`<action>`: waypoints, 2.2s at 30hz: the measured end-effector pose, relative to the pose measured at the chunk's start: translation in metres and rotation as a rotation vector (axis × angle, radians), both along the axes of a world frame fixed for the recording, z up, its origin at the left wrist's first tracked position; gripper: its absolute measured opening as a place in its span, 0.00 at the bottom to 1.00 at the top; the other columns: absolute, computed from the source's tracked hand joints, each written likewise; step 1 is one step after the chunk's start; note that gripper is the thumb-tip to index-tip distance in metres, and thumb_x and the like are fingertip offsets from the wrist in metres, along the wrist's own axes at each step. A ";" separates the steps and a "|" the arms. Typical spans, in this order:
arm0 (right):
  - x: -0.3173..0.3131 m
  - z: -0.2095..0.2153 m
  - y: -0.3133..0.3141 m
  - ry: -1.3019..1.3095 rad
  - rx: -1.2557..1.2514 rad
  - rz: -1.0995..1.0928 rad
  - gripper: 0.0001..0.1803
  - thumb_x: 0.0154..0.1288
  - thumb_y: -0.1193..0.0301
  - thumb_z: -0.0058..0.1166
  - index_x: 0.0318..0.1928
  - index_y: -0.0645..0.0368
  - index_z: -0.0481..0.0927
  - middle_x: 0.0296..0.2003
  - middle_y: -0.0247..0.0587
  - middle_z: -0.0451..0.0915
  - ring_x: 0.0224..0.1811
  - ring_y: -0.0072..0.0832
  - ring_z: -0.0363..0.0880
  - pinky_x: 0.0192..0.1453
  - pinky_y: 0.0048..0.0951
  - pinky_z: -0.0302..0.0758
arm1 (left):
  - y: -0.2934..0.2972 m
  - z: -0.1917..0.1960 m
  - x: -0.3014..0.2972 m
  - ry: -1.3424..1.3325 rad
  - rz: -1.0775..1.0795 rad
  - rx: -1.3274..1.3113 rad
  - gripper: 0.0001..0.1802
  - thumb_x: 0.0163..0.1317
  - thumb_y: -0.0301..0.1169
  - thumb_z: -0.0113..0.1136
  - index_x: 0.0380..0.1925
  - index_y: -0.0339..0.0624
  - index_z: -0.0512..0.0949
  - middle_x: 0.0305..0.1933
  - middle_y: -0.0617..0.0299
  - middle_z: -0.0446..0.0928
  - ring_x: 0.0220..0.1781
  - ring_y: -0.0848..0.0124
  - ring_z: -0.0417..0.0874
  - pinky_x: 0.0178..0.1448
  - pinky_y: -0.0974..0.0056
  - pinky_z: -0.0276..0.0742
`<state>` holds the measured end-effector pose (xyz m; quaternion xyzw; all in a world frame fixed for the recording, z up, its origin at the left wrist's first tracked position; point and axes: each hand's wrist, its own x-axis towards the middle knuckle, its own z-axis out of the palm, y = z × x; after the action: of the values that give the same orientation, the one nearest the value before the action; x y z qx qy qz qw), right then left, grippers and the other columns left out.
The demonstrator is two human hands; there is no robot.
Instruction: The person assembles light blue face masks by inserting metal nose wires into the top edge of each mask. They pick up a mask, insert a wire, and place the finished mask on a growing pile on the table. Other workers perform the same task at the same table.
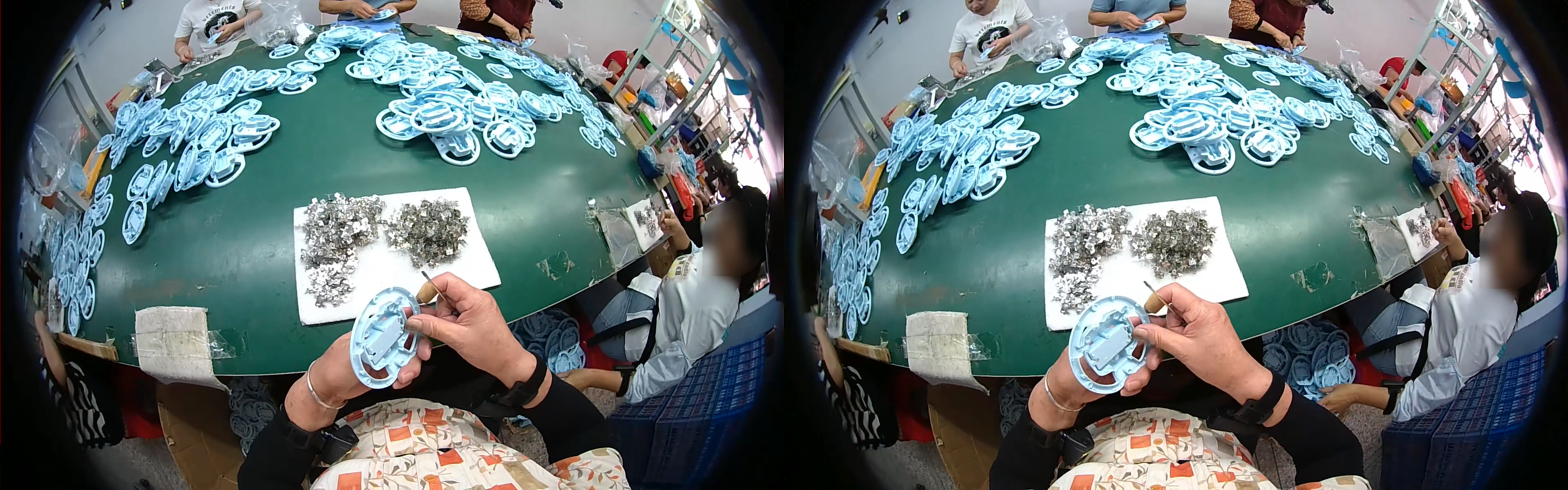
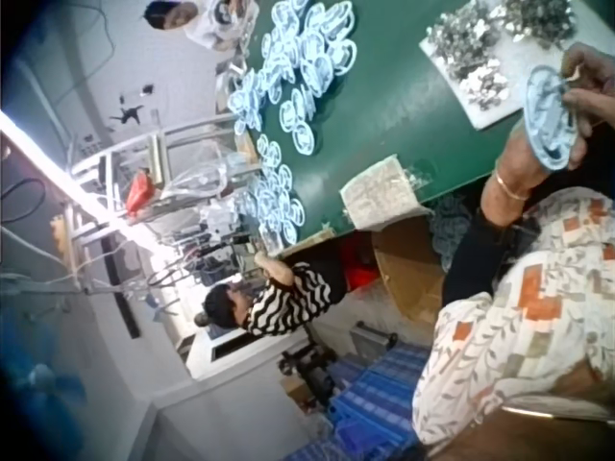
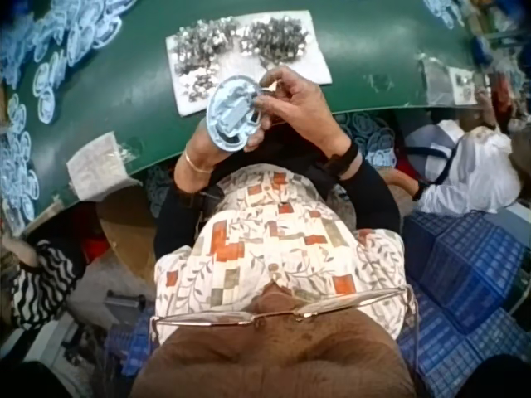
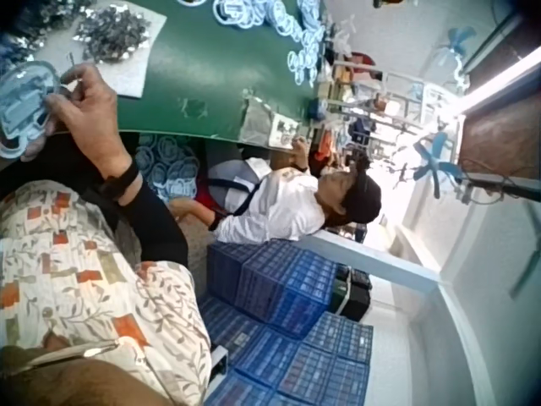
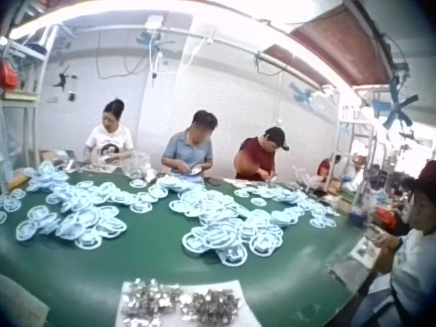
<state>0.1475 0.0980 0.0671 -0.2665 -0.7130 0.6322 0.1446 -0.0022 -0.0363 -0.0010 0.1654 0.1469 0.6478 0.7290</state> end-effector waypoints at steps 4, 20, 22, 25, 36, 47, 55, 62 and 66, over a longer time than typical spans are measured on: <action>-0.002 -0.001 0.005 -0.067 -0.047 0.071 0.15 0.66 0.70 0.70 0.48 0.62 0.80 0.21 0.18 0.65 0.24 0.08 0.61 0.29 0.16 0.60 | -0.009 0.000 -0.003 0.039 -0.011 0.073 0.24 0.77 0.43 0.52 0.68 0.46 0.73 0.49 0.32 0.79 0.32 0.58 0.83 0.30 0.64 0.76; 0.020 -0.048 0.042 0.090 0.040 -0.063 0.14 0.83 0.63 0.46 0.48 0.62 0.79 0.22 0.22 0.66 0.21 0.09 0.60 0.23 0.14 0.59 | -0.306 -0.044 -0.122 0.500 0.316 -0.784 0.30 0.61 0.23 0.45 0.65 0.29 0.73 0.46 0.50 0.84 0.36 0.71 0.84 0.43 0.68 0.81; 0.018 -0.057 0.046 0.119 0.011 -0.065 0.14 0.83 0.64 0.46 0.48 0.62 0.78 0.21 0.22 0.67 0.19 0.09 0.61 0.23 0.15 0.59 | -0.382 -0.101 -0.135 0.890 0.205 -1.015 0.32 0.62 0.32 0.54 0.66 0.28 0.72 0.60 0.48 0.81 0.58 0.63 0.83 0.64 0.63 0.78; 0.020 -0.065 0.050 0.132 0.000 -0.102 0.14 0.83 0.64 0.46 0.47 0.63 0.79 0.20 0.23 0.67 0.18 0.10 0.62 0.21 0.16 0.59 | -0.396 -0.101 -0.143 1.599 -0.298 -1.395 0.36 0.64 0.45 0.64 0.65 0.31 0.75 0.60 0.45 0.83 0.60 0.55 0.84 0.66 0.61 0.77; 0.026 -0.075 0.042 0.067 0.267 -0.165 0.12 0.79 0.68 0.52 0.45 0.63 0.84 0.21 0.23 0.70 0.24 0.11 0.65 0.28 0.20 0.63 | -0.056 0.108 -0.164 1.788 0.395 -0.505 0.13 0.70 0.32 0.61 0.47 0.33 0.84 0.34 0.62 0.86 0.36 0.77 0.84 0.43 0.70 0.80; 0.025 -0.066 0.043 0.059 0.371 -0.129 0.12 0.77 0.69 0.53 0.49 0.64 0.84 0.24 0.36 0.78 0.25 0.21 0.76 0.33 0.24 0.74 | 0.293 0.084 -0.115 2.328 0.540 0.303 0.44 0.56 0.56 0.71 0.71 0.57 0.69 0.77 0.46 0.62 0.75 0.38 0.63 0.75 0.42 0.66; 0.027 -0.048 0.047 0.111 0.359 -0.110 0.10 0.75 0.71 0.54 0.46 0.64 0.84 0.32 0.50 0.85 0.32 0.39 0.86 0.37 0.33 0.79 | 0.436 0.092 -0.089 2.732 -0.084 0.102 0.51 0.44 0.76 0.66 0.70 0.72 0.74 0.82 0.59 0.57 0.85 0.42 0.41 0.70 0.11 0.37; 0.027 -0.050 0.053 0.171 0.322 -0.129 0.09 0.75 0.72 0.53 0.45 0.64 0.84 0.31 0.49 0.84 0.30 0.42 0.85 0.36 0.34 0.78 | 0.431 0.082 -0.134 2.652 -0.095 -0.054 0.42 0.45 0.65 0.70 0.63 0.69 0.79 0.68 0.61 0.77 0.80 0.51 0.57 0.68 0.22 0.64; 0.028 -0.050 0.053 0.188 0.339 -0.122 0.09 0.75 0.72 0.53 0.44 0.64 0.84 0.32 0.50 0.85 0.31 0.43 0.85 0.37 0.35 0.79 | 0.388 0.075 -0.160 2.684 -0.054 -0.144 0.40 0.46 0.67 0.70 0.60 0.65 0.82 0.65 0.60 0.78 0.80 0.50 0.58 0.67 0.23 0.66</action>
<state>0.1753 0.1506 0.0172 -0.2209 -0.7752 0.5151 0.2914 -0.1617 0.3514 0.0738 0.6322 0.7727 -0.0372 0.0423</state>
